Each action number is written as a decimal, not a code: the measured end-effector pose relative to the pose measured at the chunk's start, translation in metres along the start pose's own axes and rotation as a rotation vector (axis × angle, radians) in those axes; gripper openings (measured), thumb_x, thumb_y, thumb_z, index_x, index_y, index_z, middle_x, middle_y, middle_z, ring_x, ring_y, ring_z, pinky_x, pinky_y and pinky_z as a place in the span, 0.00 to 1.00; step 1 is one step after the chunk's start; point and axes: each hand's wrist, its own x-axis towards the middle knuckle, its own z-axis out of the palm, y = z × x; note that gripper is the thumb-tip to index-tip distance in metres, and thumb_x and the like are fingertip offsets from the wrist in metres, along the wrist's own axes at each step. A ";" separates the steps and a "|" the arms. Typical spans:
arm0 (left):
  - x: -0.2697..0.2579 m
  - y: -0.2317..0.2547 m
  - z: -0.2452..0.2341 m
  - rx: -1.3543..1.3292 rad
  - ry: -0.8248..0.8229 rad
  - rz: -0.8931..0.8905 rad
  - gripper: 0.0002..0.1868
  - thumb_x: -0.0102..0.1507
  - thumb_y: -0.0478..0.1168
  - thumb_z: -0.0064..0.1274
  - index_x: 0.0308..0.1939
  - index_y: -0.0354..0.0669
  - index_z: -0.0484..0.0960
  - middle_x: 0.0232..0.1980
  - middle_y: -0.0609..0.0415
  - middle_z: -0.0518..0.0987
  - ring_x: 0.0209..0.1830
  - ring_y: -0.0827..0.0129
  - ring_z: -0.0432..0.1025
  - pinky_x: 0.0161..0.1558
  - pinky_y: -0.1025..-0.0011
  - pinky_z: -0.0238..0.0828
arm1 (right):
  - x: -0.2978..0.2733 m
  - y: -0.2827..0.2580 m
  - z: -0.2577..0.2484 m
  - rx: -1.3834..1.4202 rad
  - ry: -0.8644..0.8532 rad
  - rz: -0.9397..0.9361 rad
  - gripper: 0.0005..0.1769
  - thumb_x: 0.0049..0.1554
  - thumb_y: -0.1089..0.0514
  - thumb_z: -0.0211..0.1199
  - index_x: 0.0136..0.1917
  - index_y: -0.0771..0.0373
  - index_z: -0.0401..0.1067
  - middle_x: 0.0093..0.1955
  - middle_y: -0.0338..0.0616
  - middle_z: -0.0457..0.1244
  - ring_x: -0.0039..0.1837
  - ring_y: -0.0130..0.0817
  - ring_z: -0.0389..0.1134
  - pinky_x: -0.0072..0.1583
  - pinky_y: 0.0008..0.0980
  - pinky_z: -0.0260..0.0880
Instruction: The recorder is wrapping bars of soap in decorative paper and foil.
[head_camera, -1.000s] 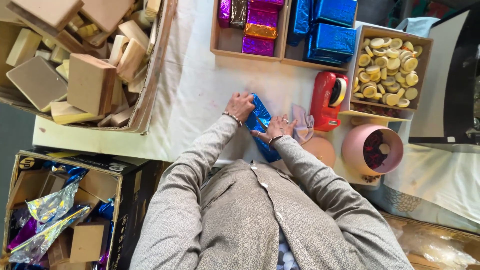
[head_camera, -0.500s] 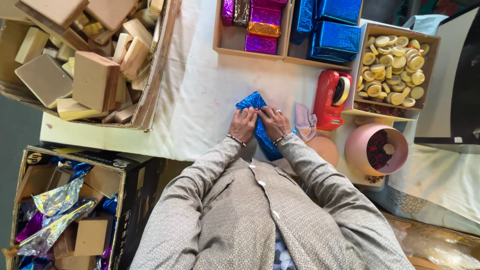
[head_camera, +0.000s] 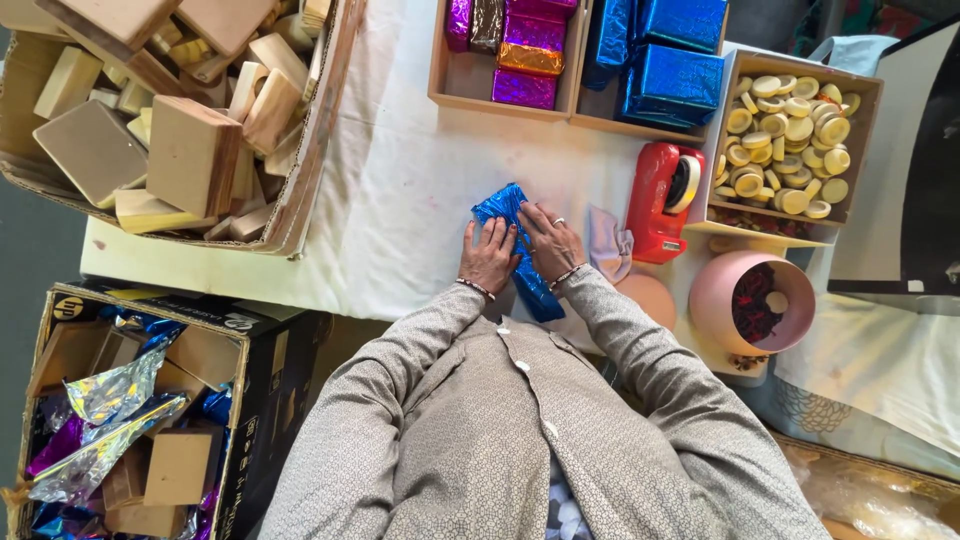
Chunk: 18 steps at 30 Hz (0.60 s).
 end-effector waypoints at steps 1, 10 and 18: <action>-0.001 0.000 0.000 0.000 -0.002 -0.002 0.35 0.64 0.57 0.54 0.70 0.43 0.72 0.72 0.45 0.68 0.74 0.56 0.59 0.74 0.41 0.44 | -0.005 0.004 0.011 0.002 -0.002 -0.001 0.32 0.50 0.61 0.59 0.69 0.64 0.69 0.73 0.46 0.61 0.71 0.46 0.62 0.65 0.43 0.66; -0.001 0.002 -0.009 -0.004 -0.006 -0.009 0.35 0.63 0.58 0.54 0.68 0.41 0.74 0.71 0.49 0.69 0.75 0.58 0.57 0.74 0.40 0.41 | -0.013 0.009 0.030 -0.205 -0.160 -0.011 0.31 0.52 0.60 0.60 0.70 0.60 0.69 0.75 0.41 0.57 0.80 0.44 0.54 0.72 0.53 0.57; -0.004 -0.001 -0.012 -0.013 -0.030 0.041 0.33 0.65 0.55 0.52 0.70 0.41 0.72 0.70 0.51 0.69 0.76 0.57 0.58 0.76 0.38 0.37 | -0.022 0.008 0.036 -0.275 -0.151 -0.010 0.32 0.52 0.61 0.58 0.71 0.57 0.68 0.77 0.38 0.56 0.80 0.43 0.52 0.74 0.55 0.54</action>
